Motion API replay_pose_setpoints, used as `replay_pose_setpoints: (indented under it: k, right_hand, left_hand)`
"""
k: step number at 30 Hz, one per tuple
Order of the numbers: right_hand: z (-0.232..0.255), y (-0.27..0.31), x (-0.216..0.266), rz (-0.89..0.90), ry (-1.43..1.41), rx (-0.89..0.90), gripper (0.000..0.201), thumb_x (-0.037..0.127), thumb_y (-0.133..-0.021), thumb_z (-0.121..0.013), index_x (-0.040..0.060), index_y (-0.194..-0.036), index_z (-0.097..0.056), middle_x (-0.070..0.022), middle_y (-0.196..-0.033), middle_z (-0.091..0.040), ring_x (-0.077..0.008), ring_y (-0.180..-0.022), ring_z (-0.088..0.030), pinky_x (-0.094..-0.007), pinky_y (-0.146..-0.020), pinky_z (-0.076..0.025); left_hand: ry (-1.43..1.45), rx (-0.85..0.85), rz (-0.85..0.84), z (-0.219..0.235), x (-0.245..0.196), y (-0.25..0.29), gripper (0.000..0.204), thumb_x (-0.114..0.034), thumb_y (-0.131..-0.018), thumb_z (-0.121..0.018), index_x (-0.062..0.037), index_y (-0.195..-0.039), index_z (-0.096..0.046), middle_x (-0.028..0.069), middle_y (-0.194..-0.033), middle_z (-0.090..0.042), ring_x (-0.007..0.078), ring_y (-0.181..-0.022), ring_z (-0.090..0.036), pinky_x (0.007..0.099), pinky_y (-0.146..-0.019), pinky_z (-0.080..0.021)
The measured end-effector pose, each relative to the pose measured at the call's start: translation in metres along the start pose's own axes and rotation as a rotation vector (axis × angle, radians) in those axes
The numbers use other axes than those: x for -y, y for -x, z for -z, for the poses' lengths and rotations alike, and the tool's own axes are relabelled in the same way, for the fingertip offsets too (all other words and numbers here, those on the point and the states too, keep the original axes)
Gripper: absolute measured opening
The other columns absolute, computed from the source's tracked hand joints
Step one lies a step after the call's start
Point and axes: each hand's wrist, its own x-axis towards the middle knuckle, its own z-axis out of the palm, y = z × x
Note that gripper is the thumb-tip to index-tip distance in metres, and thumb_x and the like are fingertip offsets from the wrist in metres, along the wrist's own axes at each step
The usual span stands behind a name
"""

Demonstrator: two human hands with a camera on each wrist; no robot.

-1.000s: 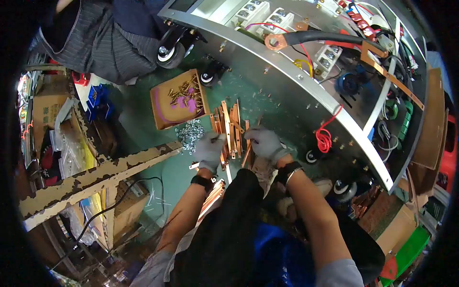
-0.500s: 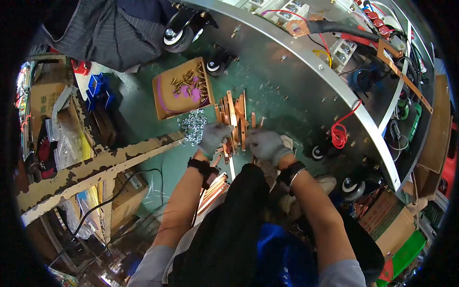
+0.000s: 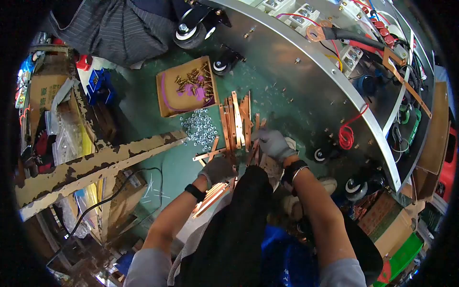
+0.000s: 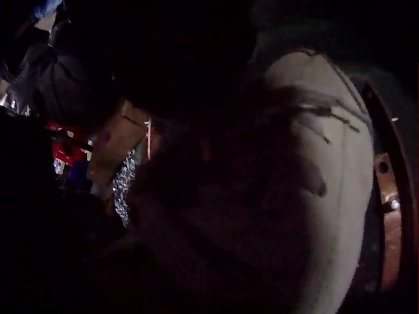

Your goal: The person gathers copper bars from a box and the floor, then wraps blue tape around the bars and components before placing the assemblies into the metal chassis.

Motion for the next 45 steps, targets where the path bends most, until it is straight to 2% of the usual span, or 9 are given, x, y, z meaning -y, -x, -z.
replay_pose_setpoints:
  k: [3, 7, 12, 18, 24, 27, 33, 42, 45]
  right_hand:
    - [0.021, -0.01, 0.035, 0.002, 0.031, -0.221, 0.026, -0.006, -0.075, -0.055, 0.0074, -0.094, -0.066, -0.0134, -0.098, -0.066, -0.033, -0.092, -0.065, -0.0363, -0.081, -0.052]
    - [0.044, -0.011, 0.029, -0.053, -0.037, -0.204, 0.029, -0.008, -0.073, -0.053, 0.008, -0.094, -0.065, -0.013, -0.097, -0.066, -0.0341, -0.091, -0.064, -0.0359, -0.082, -0.052]
    - [0.041, -0.019, 0.048, -0.042, 0.275, 0.171, 0.02, 0.002, -0.076, -0.06, 0.0082, -0.094, -0.066, -0.0132, -0.1, -0.067, -0.0363, -0.093, -0.064, -0.0395, -0.084, -0.052]
    - [0.015, -0.016, 0.064, -0.549, 0.234, -0.394, 0.038, 0.01, -0.075, -0.067, 0.0062, -0.113, -0.059, -0.0186, -0.11, -0.063, -0.0385, -0.103, -0.059, -0.0451, -0.087, -0.049]
    - [0.003, -0.012, 0.033, -0.417, 0.354, -0.469, 0.051, 0.008, -0.076, -0.069, 0.0055, -0.124, -0.053, -0.02, -0.1, -0.061, -0.0336, -0.097, -0.06, -0.0402, -0.08, -0.05]
    - [0.029, -0.006, 0.053, -0.702, -0.042, -0.47, 0.06, 0.006, -0.075, -0.07, 0.0023, -0.13, -0.045, -0.0191, -0.108, -0.059, -0.029, -0.103, -0.057, -0.0382, -0.086, -0.049]
    - [0.031, 0.022, 0.011, -0.395, 0.145, -0.671, 0.092, 0.004, -0.068, -0.073, 0.0019, -0.145, -0.022, -0.0184, -0.12, -0.055, -0.0283, -0.112, -0.056, -0.0358, -0.09, -0.049]
    - [0.029, 0.006, 0.018, -0.77, -0.683, -0.364, 0.034, 0.019, -0.075, -0.074, -0.0016, -0.101, -0.066, -0.0131, -0.088, -0.068, -0.0209, -0.076, -0.064, -0.0342, -0.068, -0.051]
    - [0.029, -0.012, 0.032, -0.876, -0.616, -0.215, 0.027, 0.023, -0.08, -0.071, -0.0002, -0.094, -0.066, -0.0105, -0.083, -0.067, -0.0164, -0.072, -0.061, -0.0332, -0.062, -0.047]
  left_hand:
    - [0.305, 0.06, 0.438, 0.081, -0.054, -0.036, 0.038, -0.04, -0.085, -0.056, -0.0041, -0.087, -0.069, 0.0171, -0.087, -0.067, 0.0334, -0.088, -0.065, 0.0408, -0.081, -0.051]
    - [0.214, 0.126, 0.563, 0.063, -0.077, -0.093, 0.034, -0.037, -0.085, -0.058, -0.0053, -0.093, -0.069, 0.0206, -0.096, -0.068, 0.038, -0.094, -0.065, 0.0451, -0.084, -0.052]
    - [0.106, 0.073, 0.494, 0.028, -0.097, -0.099, 0.028, -0.03, -0.085, -0.059, -0.006, -0.097, -0.067, 0.0209, -0.094, -0.069, 0.0381, -0.081, -0.068, 0.0484, -0.069, -0.054]
    - [0.239, -0.097, 0.64, 0.022, -0.099, -0.097, 0.034, -0.035, -0.084, -0.061, -0.0028, -0.093, -0.065, 0.021, -0.086, -0.069, 0.0394, -0.081, -0.068, 0.0489, -0.069, -0.053]
    - [0.305, -0.186, 0.547, 0.02, -0.095, -0.095, 0.036, -0.038, -0.084, -0.06, -0.0031, -0.087, -0.066, 0.0215, -0.082, -0.067, 0.042, -0.078, -0.065, 0.0493, -0.069, -0.052]
    - [0.269, -0.186, 0.646, 0.018, -0.087, -0.097, 0.035, -0.037, -0.085, -0.06, -0.003, -0.09, -0.065, 0.0218, -0.084, -0.067, 0.0414, -0.08, -0.066, 0.0496, -0.07, -0.052]
    - [0.097, -0.035, 0.592, 0.016, -0.093, -0.111, 0.035, -0.036, -0.087, -0.058, -0.0024, -0.095, -0.059, 0.0209, -0.088, -0.067, 0.04, -0.085, -0.066, 0.0493, -0.073, -0.052]
    - [0.287, -0.155, 0.555, 0.037, -0.1, -0.11, 0.038, -0.038, -0.083, -0.062, -0.0008, -0.086, -0.068, 0.0234, -0.088, -0.067, 0.0399, -0.085, -0.065, 0.047, -0.075, -0.052]
    - [0.349, -0.131, 0.492, 0.039, -0.095, -0.114, 0.038, -0.038, -0.082, -0.062, -0.0007, -0.084, -0.068, 0.0229, -0.086, -0.066, 0.0397, -0.083, -0.065, 0.0464, -0.075, -0.052]
